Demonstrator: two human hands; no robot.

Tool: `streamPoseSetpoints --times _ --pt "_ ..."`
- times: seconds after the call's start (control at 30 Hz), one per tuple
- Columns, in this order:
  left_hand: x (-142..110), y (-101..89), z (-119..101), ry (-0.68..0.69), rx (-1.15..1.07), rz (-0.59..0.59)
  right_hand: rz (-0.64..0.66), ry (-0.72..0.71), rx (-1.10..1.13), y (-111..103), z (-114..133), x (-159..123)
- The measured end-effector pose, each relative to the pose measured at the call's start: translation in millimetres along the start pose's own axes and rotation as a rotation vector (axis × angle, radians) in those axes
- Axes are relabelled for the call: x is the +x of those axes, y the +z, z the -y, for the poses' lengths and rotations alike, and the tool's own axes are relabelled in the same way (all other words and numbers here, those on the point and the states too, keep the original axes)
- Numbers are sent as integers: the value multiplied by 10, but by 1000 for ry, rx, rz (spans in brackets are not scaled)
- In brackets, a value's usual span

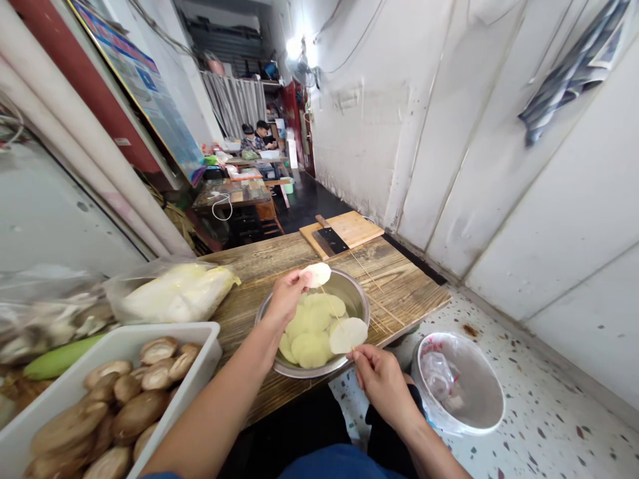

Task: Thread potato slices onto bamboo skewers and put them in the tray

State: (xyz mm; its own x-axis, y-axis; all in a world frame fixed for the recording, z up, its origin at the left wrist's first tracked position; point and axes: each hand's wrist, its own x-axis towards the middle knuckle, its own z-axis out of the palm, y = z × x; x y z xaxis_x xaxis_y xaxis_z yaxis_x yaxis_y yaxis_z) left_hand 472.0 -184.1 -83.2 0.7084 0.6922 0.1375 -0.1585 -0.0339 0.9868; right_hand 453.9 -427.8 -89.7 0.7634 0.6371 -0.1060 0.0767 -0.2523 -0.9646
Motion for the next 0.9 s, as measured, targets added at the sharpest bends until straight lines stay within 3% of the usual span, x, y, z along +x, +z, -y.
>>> streamPoseSetpoints --times 0.2,0.4,0.63,0.9 --pt "-7 -16 17 72 134 28 13 -4 7 6 -12 13" --pt "-9 -29 6 77 138 150 9 -17 8 3 -16 20" --pt "-30 -23 -35 58 110 48 -7 -41 9 2 4 54" --pt "-67 -12 -79 40 49 114 -5 -22 41 15 -1 49"
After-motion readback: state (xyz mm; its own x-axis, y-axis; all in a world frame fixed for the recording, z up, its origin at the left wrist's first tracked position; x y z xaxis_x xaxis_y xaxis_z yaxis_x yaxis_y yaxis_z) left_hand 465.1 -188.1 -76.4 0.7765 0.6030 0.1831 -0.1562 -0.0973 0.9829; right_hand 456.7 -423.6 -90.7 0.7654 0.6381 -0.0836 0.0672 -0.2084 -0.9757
